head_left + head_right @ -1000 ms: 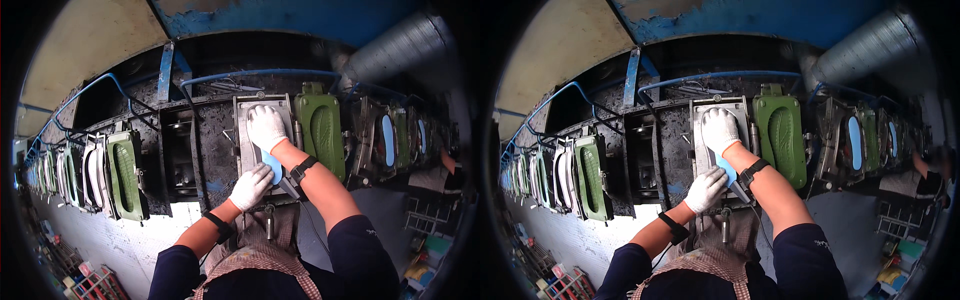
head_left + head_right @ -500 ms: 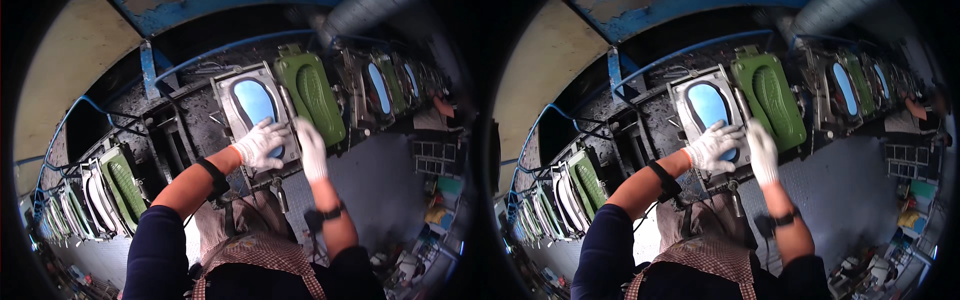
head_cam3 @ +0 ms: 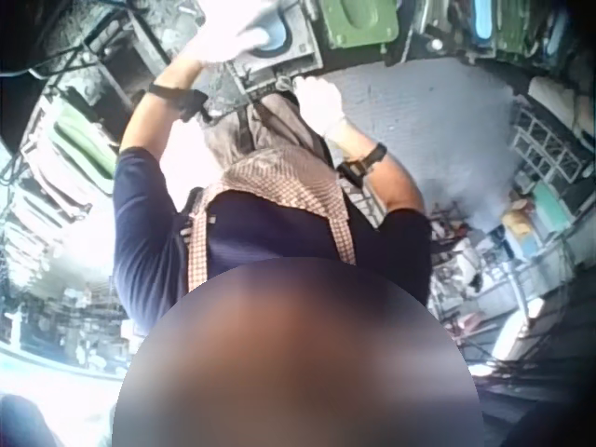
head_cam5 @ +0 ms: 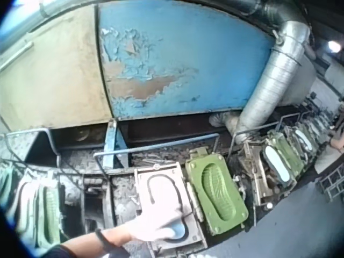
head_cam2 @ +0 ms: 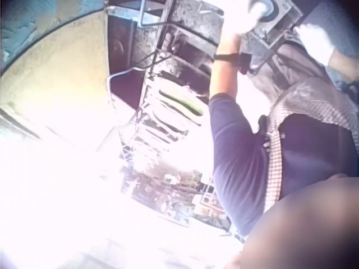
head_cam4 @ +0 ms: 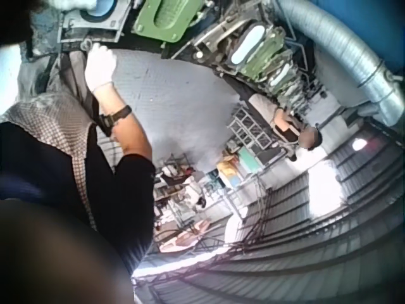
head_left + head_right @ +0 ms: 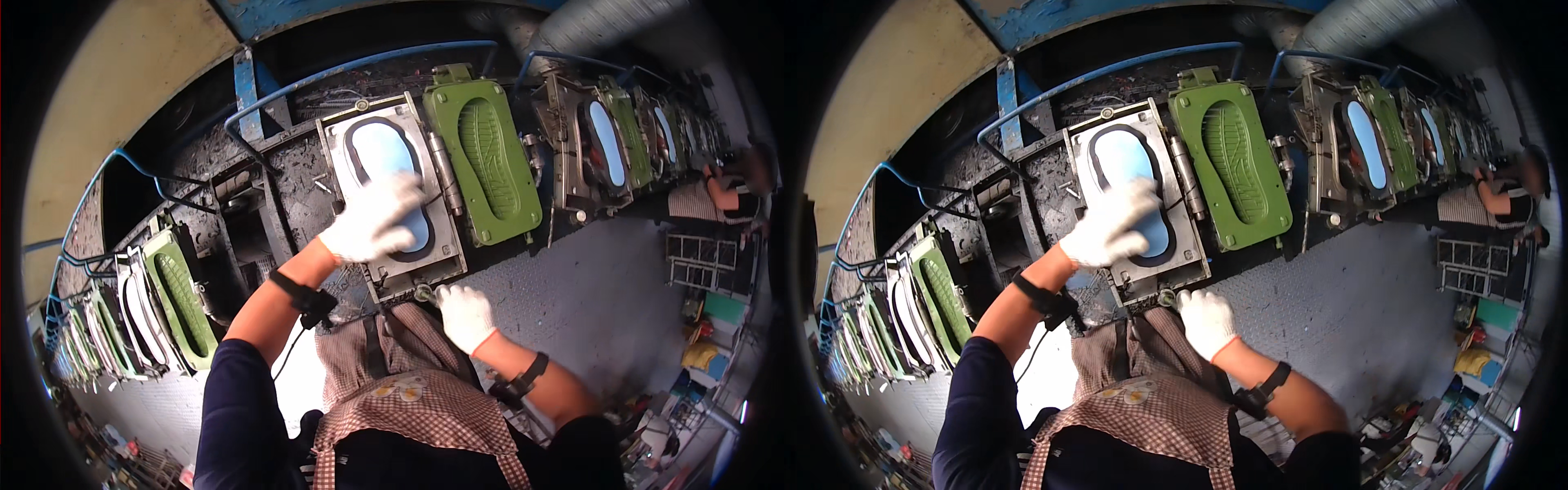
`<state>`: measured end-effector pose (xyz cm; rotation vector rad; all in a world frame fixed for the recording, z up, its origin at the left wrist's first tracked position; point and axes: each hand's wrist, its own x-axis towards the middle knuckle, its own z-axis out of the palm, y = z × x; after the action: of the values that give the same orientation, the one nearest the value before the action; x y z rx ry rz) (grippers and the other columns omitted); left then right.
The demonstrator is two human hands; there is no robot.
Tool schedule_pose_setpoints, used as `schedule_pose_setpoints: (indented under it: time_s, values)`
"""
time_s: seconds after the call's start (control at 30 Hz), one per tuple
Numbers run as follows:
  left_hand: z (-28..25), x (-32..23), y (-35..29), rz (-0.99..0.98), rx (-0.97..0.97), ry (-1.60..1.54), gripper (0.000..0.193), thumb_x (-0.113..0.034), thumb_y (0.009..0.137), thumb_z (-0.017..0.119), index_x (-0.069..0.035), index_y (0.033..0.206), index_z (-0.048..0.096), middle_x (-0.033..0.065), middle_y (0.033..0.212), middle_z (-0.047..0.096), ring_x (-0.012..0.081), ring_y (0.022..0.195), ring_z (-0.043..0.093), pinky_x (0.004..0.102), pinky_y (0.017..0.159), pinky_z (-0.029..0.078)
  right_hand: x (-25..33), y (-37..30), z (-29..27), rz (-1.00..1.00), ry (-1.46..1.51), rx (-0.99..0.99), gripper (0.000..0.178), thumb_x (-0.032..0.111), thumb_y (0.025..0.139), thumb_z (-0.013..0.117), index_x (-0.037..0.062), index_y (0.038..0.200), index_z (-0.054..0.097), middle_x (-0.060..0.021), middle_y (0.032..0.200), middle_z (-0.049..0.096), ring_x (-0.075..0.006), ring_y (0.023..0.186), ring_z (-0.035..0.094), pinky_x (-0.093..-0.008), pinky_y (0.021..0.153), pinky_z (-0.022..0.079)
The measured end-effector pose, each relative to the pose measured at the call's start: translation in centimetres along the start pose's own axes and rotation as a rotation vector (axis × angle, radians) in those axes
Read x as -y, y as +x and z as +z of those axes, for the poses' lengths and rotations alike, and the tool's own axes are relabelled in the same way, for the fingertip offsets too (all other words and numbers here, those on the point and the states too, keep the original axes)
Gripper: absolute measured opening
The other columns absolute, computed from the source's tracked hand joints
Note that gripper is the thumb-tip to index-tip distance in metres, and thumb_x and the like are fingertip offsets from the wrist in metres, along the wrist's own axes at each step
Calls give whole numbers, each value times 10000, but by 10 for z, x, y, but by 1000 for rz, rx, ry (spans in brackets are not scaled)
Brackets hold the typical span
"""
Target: Placing shoe insoles into molds on an industrial assembly line.
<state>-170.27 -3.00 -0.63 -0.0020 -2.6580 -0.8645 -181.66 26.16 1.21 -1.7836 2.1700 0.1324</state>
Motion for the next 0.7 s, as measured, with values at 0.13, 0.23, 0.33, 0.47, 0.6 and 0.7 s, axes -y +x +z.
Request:
schedule_pose_setpoints:
  time_s: [0.13, 0.23, 0.33, 0.47, 0.6, 0.7]
  values:
    - [11, 57, -37, -971, -786, -467, 637, -556, 1037, 543, -36, 1403, 569, 211, 1463, 563, 364, 1345, 542, 522, 1141, 420, -43, 20, -20, -407, 28, -21, 124, 193, 886, 615, 88, 949, 636, -94, 812, 671, -280, 746, 694, -412, 674, 554]
    - [54, 105, -110, -1221, -1338, -1456, 575, -643, 1051, 489, -111, 1129, 692, 90, 1101, 702, 253, 964, 645, 393, 872, 529, -33, 48, -28, -541, 49, 71, 113, 194, 888, 608, 100, 936, 650, -82, 805, 669, -276, 743, 694, -413, 675, 547]
    - [94, 61, -132, -969, -1350, -1476, 593, -643, 1057, 486, -106, 930, 702, 37, 795, 655, 188, 710, 589, 344, 747, 498, -34, 32, -17, -414, 109, 73, 154, 233, 965, 585, 97, 951, 657, -102, 831, 676, -280, 762, 703, -420, 701, 562]
    - [128, -45, -211, -1360, -227, -419, 417, -421, 1059, 597, -32, 971, 717, 62, 863, 709, 150, 786, 638, 340, 761, 527, -63, 71, -30, -243, 382, -101, 222, 278, 1053, 556, 73, 1046, 641, -174, 918, 691, -379, 853, 706, -452, 766, 596]
    - [116, -87, -199, -1333, -782, -292, 184, -167, 1016, 665, -17, 1108, 718, 114, 958, 728, 196, 899, 689, 329, 867, 544, -45, 127, -35, -61, 685, -137, 209, 250, 991, 607, 46, 997, 650, -218, 945, 725, -411, 900, 713, -506, 810, 577]
    - [77, -108, -102, -809, -683, 140, 210, -81, 931, 718, -28, 1135, 706, 141, 1059, 727, 334, 1026, 698, 416, 942, 544, -61, 138, -25, -35, 613, -145, 203, 241, 948, 634, 42, 963, 671, -222, 899, 730, -413, 883, 721, -501, 817, 578]
